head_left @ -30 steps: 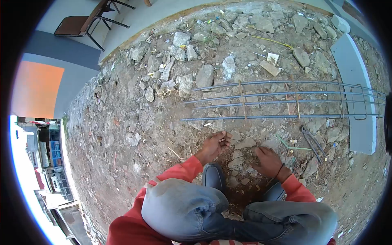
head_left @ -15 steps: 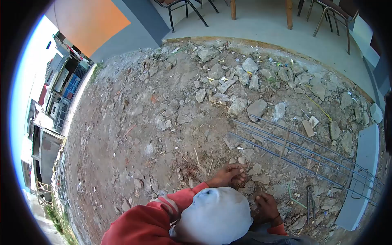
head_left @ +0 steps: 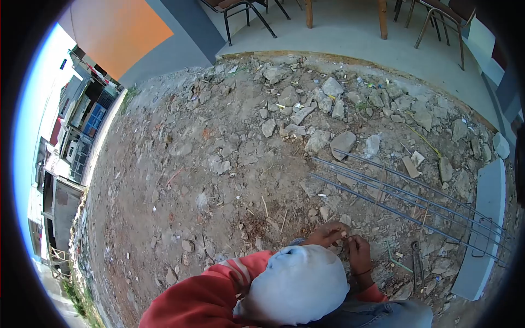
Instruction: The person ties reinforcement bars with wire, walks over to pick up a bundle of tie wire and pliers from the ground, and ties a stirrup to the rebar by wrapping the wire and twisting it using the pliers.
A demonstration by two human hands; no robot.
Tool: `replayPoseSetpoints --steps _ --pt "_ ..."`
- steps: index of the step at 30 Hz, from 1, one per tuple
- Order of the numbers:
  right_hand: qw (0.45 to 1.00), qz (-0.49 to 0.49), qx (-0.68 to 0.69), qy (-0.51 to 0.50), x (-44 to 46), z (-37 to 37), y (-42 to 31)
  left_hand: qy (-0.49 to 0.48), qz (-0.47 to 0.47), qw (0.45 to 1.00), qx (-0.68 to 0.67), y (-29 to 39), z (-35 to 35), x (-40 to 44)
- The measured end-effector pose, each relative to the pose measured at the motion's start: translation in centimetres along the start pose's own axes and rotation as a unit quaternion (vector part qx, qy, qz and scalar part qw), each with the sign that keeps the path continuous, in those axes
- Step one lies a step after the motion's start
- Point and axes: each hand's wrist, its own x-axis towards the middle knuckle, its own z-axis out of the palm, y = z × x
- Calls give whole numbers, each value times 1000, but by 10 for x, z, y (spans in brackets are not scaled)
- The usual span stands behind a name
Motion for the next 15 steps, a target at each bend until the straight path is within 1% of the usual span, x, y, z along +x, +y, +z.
replayPoseSetpoints --steps 1,2,4,5,6,7,8,9,10,11,12,13,14,15 --pt "999 -18 -33 2 -1 -1 -1 1 61 997 45 -1 2 2" --pt "999 -1 -33 19 -2 -2 0 -18 49 998 40 -3 4 4" --pt "999 13 25 -19 -4 1 1 7 52 999 2 -2 4 6" --pt "999 30 25 1 -6 0 0 49 38 997 -54 -1 4 6" --pt "999 8 18 -27 -6 -1 -2 93 23 990 -106 3 1 6" --pt "998 -15 13 -56 -7 0 -1 143 21 982 -123 7 -1 7" --pt "999 -2 13 -37 -8 1 3 193 21 972 -136 12 -3 9" --pt "997 2 15 -70 -9 1 10 174 9 975 -137 12 -3 7" --pt "995 4 19 -102 -10 1 10 227 13 960 -162 13 -5 7" --pt "996 15 20 -80 -11 0 9 278 16 942 -185 14 -6 8" --pt "994 20 3 -105 -13 -1 3 260 4 948 -184 16 -8 7" --pt "991 24 -16 -133 -13 -2 0 272 11 936 -222 20 -10 5" --pt "992 32 -14 -119 -14 -2 0 286 18 922 -259 22 -14 4" --pt "991 6 -45 -128 -15 1 3 275 9 927 -257 21 -20 3"
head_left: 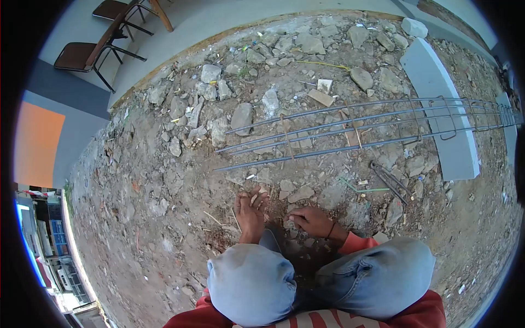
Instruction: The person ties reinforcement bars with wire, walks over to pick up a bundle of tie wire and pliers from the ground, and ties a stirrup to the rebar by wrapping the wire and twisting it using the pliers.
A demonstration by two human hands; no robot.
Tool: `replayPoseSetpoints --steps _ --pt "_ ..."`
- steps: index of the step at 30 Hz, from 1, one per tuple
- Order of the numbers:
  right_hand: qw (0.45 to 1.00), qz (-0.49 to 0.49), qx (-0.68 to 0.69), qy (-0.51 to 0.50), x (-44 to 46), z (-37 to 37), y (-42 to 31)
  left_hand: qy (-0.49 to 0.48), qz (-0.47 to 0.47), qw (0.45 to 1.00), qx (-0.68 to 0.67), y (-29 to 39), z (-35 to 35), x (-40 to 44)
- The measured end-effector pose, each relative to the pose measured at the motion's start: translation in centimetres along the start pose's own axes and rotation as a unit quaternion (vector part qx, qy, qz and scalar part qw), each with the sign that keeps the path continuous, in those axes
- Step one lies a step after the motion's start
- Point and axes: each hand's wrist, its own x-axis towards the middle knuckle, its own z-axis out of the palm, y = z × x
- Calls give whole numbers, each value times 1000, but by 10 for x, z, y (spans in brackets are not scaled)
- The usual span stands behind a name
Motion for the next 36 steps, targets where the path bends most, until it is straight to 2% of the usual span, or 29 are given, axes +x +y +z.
replayPoseSetpoints --steps 1,2,4,6,8,9,10,11,13,16,20,22,24,26,28,29,30,31,33,35,36 --pt "999 -23 -35 -10 1 1 3 8 2 1000 -19 3 -4 3" --pt "999 -17 -33 0 1 2 7 17 5 999 -37 3 -7 6" --pt "997 -73 -15 -6 0 5 9 17 5 999 -34 10 -2 9" --pt "999 -51 -6 -4 -2 5 5 35 15 999 -29 15 14 8" --pt "1000 -29 -1 -2 -5 1 9 -9 14 999 -29 15 -6 20" --pt "998 -61 -15 -21 -6 2 17 -45 20 998 -37 18 -14 27" --pt "994 -95 -31 -40 -8 2 21 -6 35 999 -41 24 -11 29" --pt "995 -91 -29 -30 -12 1 25 -13 29 999 -37 32 -13 36" --pt "989 -51 -133 -37 -26 -2 33 115 69 990 -41 56 -23 53" --pt "996 -40 -73 -21 -51 -23 35 131 70 985 -86 93 -54 85" --pt "990 49 -130 33 -115 -75 40 148 121 975 -117 156 -96 112" --pt "985 62 -144 77 -156 -97 52 146 138 971 -128 186 -114 122" --pt "965 127 -205 105 -201 -115 56 61 128 976 -165 207 -125 124" --pt "948 156 -241 135 -252 -123 84 50 131 977 -160 215 -111 119" --pt "888 290 -344 92 -281 -127 66 -7 117 981 -153 215 -87 106" --pt "834 372 -400 80 -289 -122 49 9 140 987 -82 207 -53 88" --pt "768 448 -452 70 -290 -122 33 -54 122 987 -86 203 -37 82" --pt "772 434 -459 68 -281 -133 20 -82 108 987 -82 198 -12 71" --pt "885 263 -321 212 -256 -153 -11 -127 96 986 -52 187 49 45" --pt "951 107 -225 180 -201 -175 -79 -186 88 979 -8 181 98 25" --pt "954 58 -238 172 -179 -181 -108 -197 76 977 -2 179 126 13"
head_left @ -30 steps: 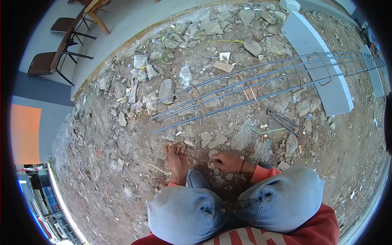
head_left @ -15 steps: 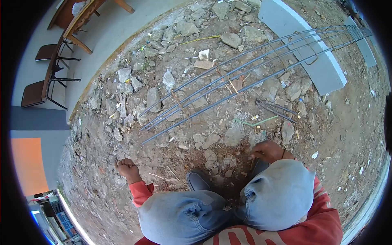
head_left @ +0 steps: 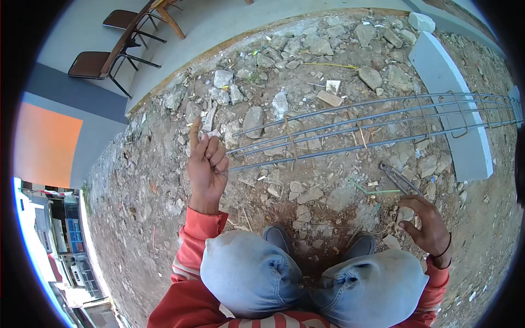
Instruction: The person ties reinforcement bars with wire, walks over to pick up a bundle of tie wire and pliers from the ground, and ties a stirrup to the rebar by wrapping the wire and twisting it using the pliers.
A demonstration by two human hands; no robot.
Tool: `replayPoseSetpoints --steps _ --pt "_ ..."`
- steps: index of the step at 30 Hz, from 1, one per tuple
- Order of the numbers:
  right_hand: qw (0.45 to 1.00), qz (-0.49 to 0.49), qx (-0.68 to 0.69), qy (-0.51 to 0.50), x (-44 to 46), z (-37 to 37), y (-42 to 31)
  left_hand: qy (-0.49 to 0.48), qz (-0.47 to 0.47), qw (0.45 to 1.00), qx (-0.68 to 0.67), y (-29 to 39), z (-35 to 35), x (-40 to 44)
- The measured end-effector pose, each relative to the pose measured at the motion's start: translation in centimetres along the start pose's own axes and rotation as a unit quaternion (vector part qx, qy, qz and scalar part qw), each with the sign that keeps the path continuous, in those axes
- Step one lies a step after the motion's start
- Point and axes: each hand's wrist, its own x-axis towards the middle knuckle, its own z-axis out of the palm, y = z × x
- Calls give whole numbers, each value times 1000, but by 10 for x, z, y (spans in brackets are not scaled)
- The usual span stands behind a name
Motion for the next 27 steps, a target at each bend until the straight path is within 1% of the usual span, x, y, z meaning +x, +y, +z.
replayPoseSetpoints --steps 2,3,4,5,6,7,9,10,12,13,15,16,17,19,20,21,22,24,25,26,27 --pt "995 -93 11 24 47 -9 -43 -72 -7 997 42 1 40 3" --pt "990 -133 27 43 68 -12 -63 -91 -2 994 61 3 61 3" --pt "974 -173 139 50 92 -3 -77 -112 1 990 81 4 80 4" --pt "944 -209 250 55 118 15 -86 -137 0 987 83 3 93 8" --pt "920 -200 337 12 141 31 -97 -162 -2 983 87 3 105 11" --pt "886 -188 422 -33 160 48 -108 -166 9 982 93 2 118 12" --pt "874 -197 442 -58 186 73 -130 -161 11 974 158 4 139 15" --pt "870 -208 443 -58 190 76 -138 -162 20 973 165 6 142 20" --pt "811 -97 566 -112 190 82 -149 -215 -1 961 176 14 144 26" --pt "808 -103 568 -117 190 81 -153 -210 5 961 181 20 146 26" --pt "813 -125 568 11 188 78 -155 -208 55 927 309 35 151 25" --pt "801 -117 587 24 188 77 -155 -234 80 907 341 43 148 29" --pt "801 -118 587 21 188 76 -153 -232 82 907 342 52 145 33" --pt "782 -91 616 7 188 72 -149 -164 175 860 450 67 142 38" --pt "781 -92 617 5 188 70 -148 -118 192 856 465 71 139 38" --pt "779 -85 621 -10 188 68 -148 -115 191 855 468 78 140 35" --pt "776 -77 625 -27 188 67 -148 -126 107 856 490 88 142 30" --pt "778 -81 621 -50 188 64 -154 -128 2 851 509 90 140 25" --pt "781 -86 615 -67 188 64 -156 -123 3 851 510 86 141 23" --pt "779 -89 616 -69 188 65 -157 -140 -6 851 506 82 143 22" --pt "778 -96 614 -94 188 66 -158 -160 -15 849 503 77 147 21"
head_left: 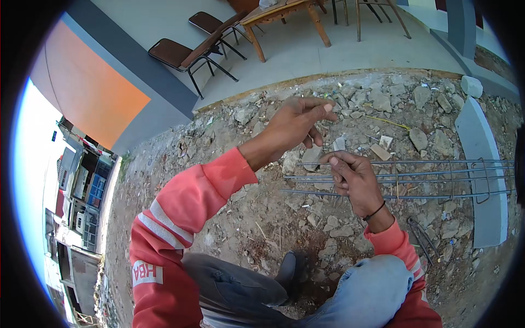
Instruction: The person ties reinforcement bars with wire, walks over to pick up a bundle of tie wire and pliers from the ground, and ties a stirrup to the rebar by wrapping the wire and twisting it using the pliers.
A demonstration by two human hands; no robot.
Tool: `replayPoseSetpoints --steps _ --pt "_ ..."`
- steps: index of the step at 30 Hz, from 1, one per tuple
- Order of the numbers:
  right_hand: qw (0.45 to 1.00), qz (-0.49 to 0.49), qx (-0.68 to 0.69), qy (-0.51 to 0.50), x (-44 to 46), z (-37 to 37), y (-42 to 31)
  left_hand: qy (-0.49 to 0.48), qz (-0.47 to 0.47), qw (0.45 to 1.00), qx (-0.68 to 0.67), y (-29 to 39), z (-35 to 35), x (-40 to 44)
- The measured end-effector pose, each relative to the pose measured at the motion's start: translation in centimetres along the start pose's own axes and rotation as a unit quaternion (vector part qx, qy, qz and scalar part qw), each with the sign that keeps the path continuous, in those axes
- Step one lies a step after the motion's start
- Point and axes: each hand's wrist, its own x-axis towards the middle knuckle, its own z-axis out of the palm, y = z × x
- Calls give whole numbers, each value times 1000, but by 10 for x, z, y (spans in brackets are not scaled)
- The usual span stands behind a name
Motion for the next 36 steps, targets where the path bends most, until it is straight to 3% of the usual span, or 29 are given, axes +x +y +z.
replayPoseSetpoints --steps 2,5,8,13,19,24,26,29,36 --pt "1000 7 -2 -24 -2 -1 0 20 21 1000 -10 -2 12 7" --pt "1000 -3 3 5 -7 -6 -5 26 55 988 -142 -16 29 27" --pt "991 -55 -29 120 -17 -16 -20 26 61 970 -235 -28 59 36" --pt "955 -106 -220 167 -36 -45 -53 4 87 912 -402 -34 98 37" --pt "894 -65 -407 178 -76 -30 -115 1 139 872 -470 -7 106 50" --pt "842 -74 -476 244 -91 5 -156 -56 176 830 -526 12 120 47" --pt "825 -80 -493 263 -89 21 -166 -103 207 782 -578 15 126 48" --pt "817 -66 -500 281 -77 38 -170 -135 214 752 -609 22 125 40" --pt "838 -99 -456 284 -43 47 -138 -1 186 757 -626 21 82 38"
